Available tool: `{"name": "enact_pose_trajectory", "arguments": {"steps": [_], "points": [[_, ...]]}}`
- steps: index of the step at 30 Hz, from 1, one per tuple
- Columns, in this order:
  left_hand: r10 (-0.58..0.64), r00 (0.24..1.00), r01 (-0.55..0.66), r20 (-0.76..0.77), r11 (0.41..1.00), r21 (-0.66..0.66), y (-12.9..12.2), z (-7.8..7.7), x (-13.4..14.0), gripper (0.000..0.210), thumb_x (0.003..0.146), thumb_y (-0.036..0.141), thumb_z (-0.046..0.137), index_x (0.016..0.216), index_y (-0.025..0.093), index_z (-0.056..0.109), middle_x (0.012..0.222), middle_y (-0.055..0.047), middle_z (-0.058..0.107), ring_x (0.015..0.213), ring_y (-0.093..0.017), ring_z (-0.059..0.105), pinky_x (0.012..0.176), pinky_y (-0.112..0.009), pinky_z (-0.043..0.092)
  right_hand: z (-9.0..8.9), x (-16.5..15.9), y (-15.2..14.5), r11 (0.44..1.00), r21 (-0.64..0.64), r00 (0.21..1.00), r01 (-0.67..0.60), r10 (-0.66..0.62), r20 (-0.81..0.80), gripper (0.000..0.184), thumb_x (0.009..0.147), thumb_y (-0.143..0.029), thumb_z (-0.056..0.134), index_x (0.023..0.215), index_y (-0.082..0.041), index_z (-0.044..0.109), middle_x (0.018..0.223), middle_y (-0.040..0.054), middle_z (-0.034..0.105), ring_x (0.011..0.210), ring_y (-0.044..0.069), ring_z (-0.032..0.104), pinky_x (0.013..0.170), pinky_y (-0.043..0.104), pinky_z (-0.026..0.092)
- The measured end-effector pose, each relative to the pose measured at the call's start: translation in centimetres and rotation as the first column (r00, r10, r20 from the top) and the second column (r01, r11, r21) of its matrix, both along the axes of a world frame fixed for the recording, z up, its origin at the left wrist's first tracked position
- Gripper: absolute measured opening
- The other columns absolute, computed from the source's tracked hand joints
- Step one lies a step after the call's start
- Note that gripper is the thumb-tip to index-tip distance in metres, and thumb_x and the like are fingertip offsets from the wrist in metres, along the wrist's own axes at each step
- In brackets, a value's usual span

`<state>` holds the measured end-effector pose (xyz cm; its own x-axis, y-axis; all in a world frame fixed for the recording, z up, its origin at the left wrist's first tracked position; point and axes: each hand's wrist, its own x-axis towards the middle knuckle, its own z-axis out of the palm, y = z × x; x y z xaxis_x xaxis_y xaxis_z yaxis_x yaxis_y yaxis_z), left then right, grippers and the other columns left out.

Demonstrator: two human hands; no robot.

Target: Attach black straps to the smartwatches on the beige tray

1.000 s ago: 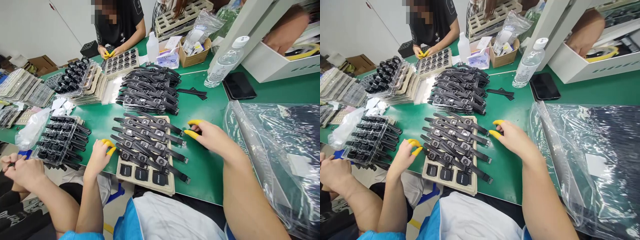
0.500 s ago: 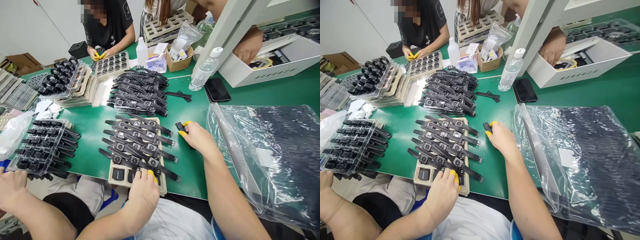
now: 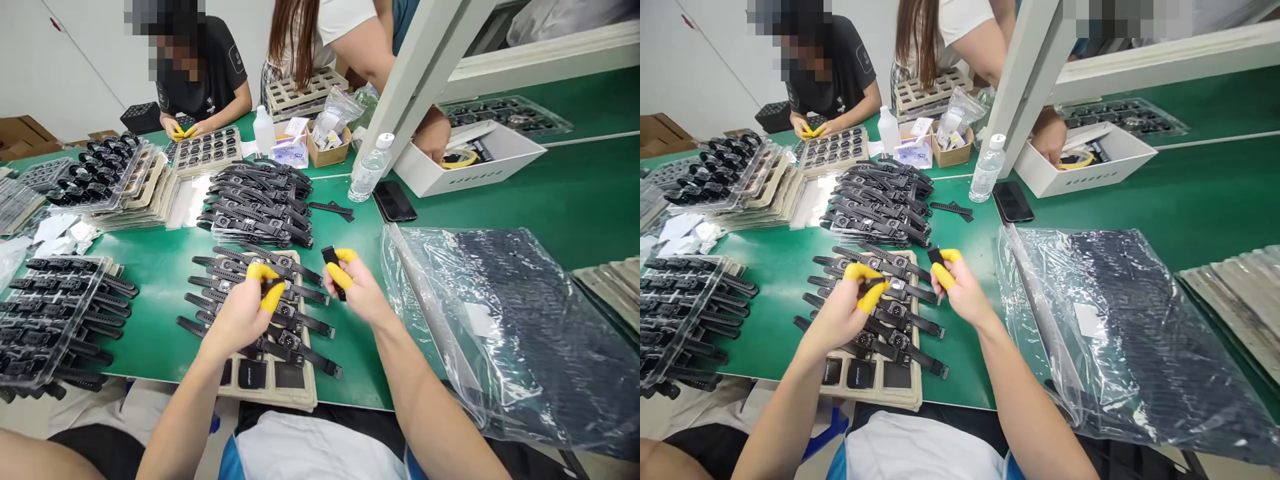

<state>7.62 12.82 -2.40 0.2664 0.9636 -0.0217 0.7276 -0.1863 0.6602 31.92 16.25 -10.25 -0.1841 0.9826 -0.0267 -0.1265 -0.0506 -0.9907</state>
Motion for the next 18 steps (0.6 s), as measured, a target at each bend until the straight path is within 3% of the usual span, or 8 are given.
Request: {"name": "enact_pose_trajectory", "arguments": {"steps": [2,5,7,12,18], "points": [[0.02,0.997,-0.024,0.079,0.999,0.049,2.2,-2.3,0.9,0.027,0.1,0.024,0.05,0.126,0.016,0.054,0.124,-0.015,0.07,0.115,-0.025,0.07,0.104,-0.041,0.057,0.4,-1.8,-1.2,0.988,-0.03,0.974,-0.15,0.142,-0.178,0.041,0.097,-0.061,0.066,0.103,-0.026,0.047,0.07,-0.0062,0.052,0.052,0.013,0.044,0.049,0.027,0.036],[-0.158,0.974,0.134,0.163,0.98,0.149,3.5,-5.4,1.8,0.043,0.092,0.01,0.046,0.134,0.015,0.053,0.132,-0.016,0.068,0.125,-0.025,0.066,0.111,-0.043,0.055,0.3,-3.9,-2.6,0.954,-0.069,0.911,-0.291,0.254,-0.326,0.042,0.097,-0.064,0.065,0.099,-0.024,0.051,0.062,-0.0074,0.049,0.047,0.011,0.04,0.048,0.026,0.033],[-0.282,0.946,0.241,0.16,0.941,0.237,3.4,-6.5,1.7,0.054,0.086,0.005,0.044,0.138,0.017,0.055,0.135,-0.014,0.067,0.129,-0.025,0.063,0.114,-0.046,0.053,0.1,-4.6,-2.9,0.941,-0.097,0.901,-0.325,0.277,-0.334,0.043,0.097,-0.064,0.066,0.093,-0.023,0.054,0.055,-0.0076,0.047,0.046,0.011,0.039,0.049,0.026,0.032],[-0.392,0.908,0.314,0.147,0.87,0.381,2.7,-6.7,1.0,0.065,0.083,0.001,0.043,0.144,0.021,0.056,0.135,-0.011,0.067,0.128,-0.025,0.062,0.112,-0.048,0.055,-0.4,-4.5,-2.8,0.898,-0.111,0.842,-0.425,0.348,-0.412,0.045,0.095,-0.061,0.071,0.086,-0.021,0.054,0.046,-0.0088,0.044,0.04,0.009,0.031,0.043,0.024,0.029],[-0.359,0.92,0.256,0.155,0.853,0.455,2.6,-6.9,1.0,0.06,0.088,0.001,0.043,0.143,0.02,0.055,0.133,-0.012,0.067,0.126,-0.025,0.063,0.11,-0.047,0.056,-0.5,-5.1,-2.9,0.925,-0.138,0.838,-0.354,0.249,-0.485,0.039,0.096,-0.054,0.073,0.087,-0.019,0.057,0.045,-0.0094,0.042,0.038,0.008,0.028,0.04,0.022,0.026]]}}
